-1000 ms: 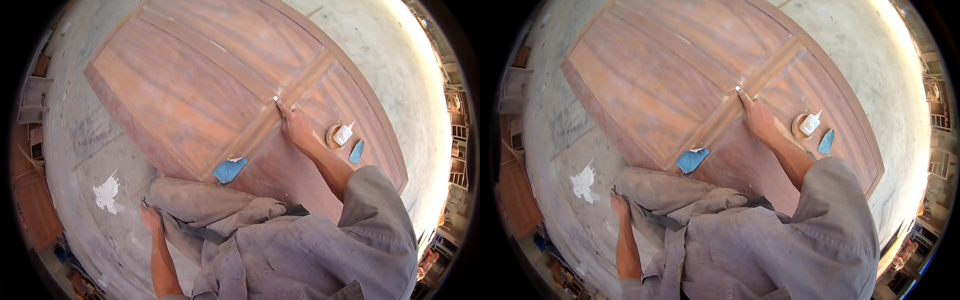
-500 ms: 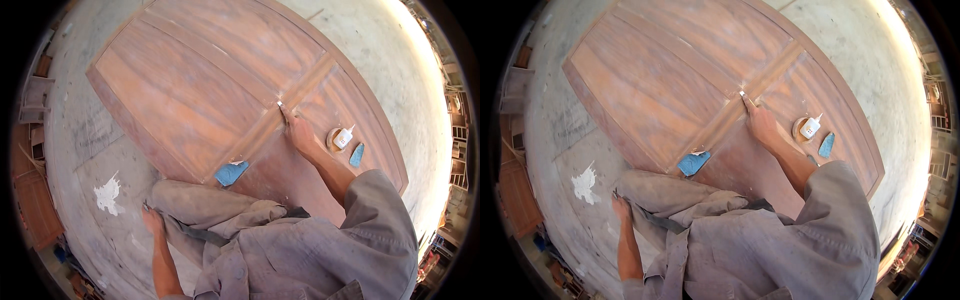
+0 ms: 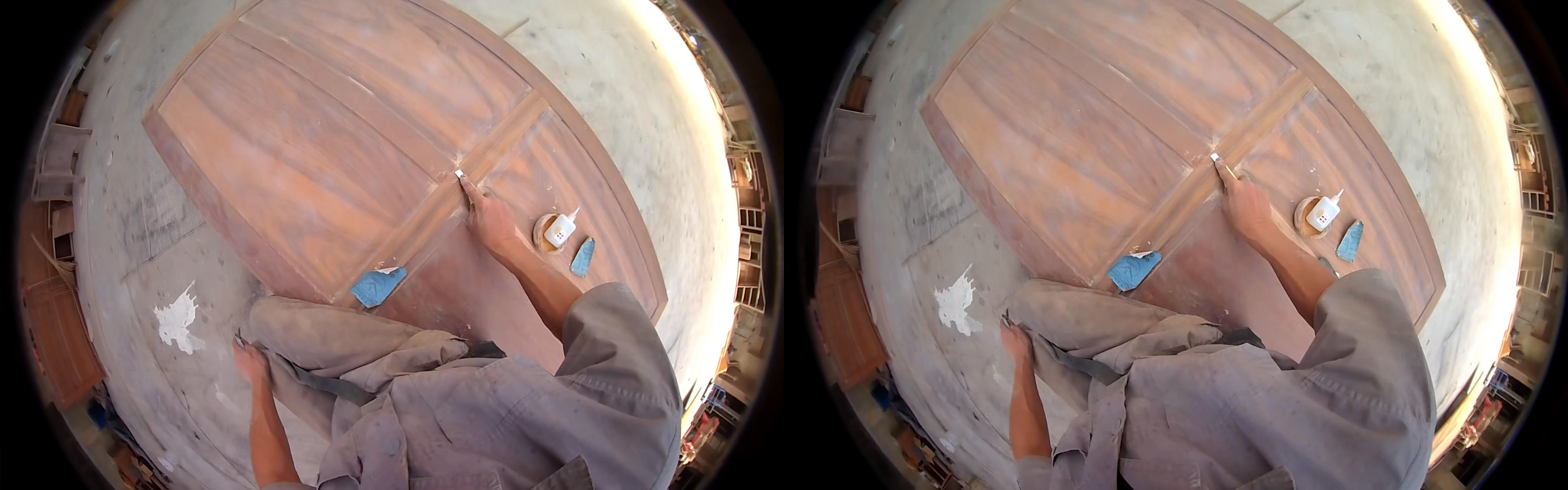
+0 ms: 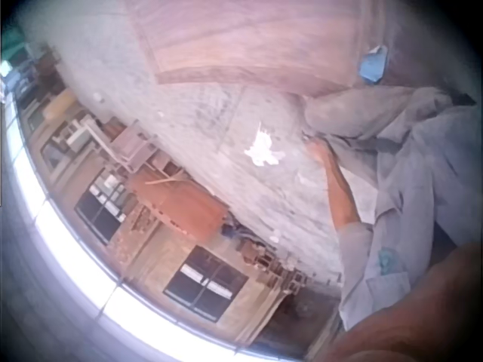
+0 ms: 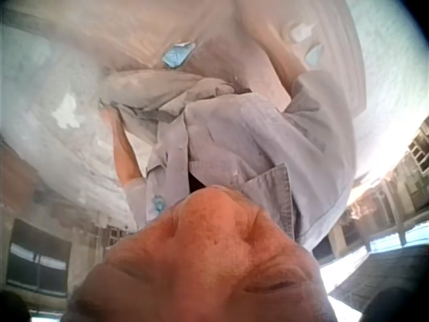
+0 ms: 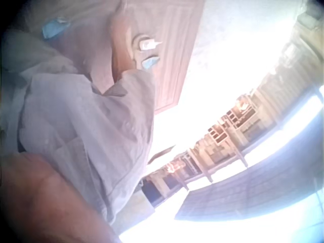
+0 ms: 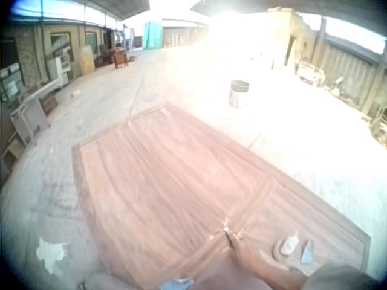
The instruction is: The person sits on the floor and applies a white filler substance into the seams and gaps of a wooden furniture panel using a small spatula. They smooth the filler along the joints and edges, occasionally wiping excess material with a blue cloth.
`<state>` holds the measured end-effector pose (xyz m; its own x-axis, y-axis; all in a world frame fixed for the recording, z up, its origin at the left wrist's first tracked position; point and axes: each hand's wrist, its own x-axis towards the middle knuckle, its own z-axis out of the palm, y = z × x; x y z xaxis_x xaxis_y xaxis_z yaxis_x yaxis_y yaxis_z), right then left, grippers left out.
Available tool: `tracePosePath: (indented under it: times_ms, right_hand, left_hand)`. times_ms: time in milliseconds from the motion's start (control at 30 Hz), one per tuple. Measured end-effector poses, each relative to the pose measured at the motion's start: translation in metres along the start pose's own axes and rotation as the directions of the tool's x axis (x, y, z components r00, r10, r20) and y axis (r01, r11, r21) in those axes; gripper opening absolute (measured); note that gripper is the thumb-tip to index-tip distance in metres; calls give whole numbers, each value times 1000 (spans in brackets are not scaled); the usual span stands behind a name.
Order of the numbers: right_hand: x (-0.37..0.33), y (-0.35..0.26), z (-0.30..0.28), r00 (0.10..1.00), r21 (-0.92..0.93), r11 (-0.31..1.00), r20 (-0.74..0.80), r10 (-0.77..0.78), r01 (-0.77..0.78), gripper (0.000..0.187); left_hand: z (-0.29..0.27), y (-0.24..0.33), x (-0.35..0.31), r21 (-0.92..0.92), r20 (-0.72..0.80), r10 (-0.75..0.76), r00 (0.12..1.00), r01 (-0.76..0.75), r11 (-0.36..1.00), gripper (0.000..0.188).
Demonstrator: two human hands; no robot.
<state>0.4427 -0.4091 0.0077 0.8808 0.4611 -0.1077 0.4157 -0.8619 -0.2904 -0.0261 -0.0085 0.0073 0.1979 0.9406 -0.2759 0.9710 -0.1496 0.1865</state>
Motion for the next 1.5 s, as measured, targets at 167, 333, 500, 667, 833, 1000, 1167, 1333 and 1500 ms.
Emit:
tracePosePath:
  times_ms: [167, 333, 500, 667, 833, 1000, 1167, 1333, 1500]
  right_hand:
    - [4, 3, -1, 1000, -27, 999, 2, -25, 25, 63]
    - [12, -2, -3, 1000, -29, 1000, 9, -10, 11, 63]
    - [6, 6, 5, 999, -56, 998, -11, -40, 40, 62]
    - [8, 5, 5, 999, -27, 999, 21, -35, 36, 62]
    - [16, -1, -5, 998, -31, 1000, 62, -4, 6, 63]
    - [4, 5, 0, 996, -27, 996, 13, -90, 90, 59]
    - [12, 5, -4, 994, -61, 996, 95, -53, 59, 65]
    - [14, 3, -7, 996, -75, 996, 84, -44, 51, 64]
    - [-2, 10, 1, 993, -63, 993, 60, -100, 104, 66]
  left_hand:
    - [-1, 0, 0, 40, 13, 47, 999, -47, 998, 53]
    - [5, -2, -4, 25, -45, 40, 998, -39, 999, 51]
    - [5, -6, 3, 43, -24, 36, 999, -35, 998, 50]
    - [4, -6, -1, 53, -58, 98, 994, -95, 994, 51]
    - [2, 7, -9, 25, -41, 36, 998, -35, 999, 52]
    - [3, -5, 1, -3, -65, 49, 997, -49, 999, 51]
    - [6, -7, -3, 49, -81, 106, 991, -103, 993, 51]
    - [4, 8, -4, 37, -32, 11, 999, -9, 999, 51]
    - [8, -7, -1, -6, -68, 19, 998, -19, 1000, 50]
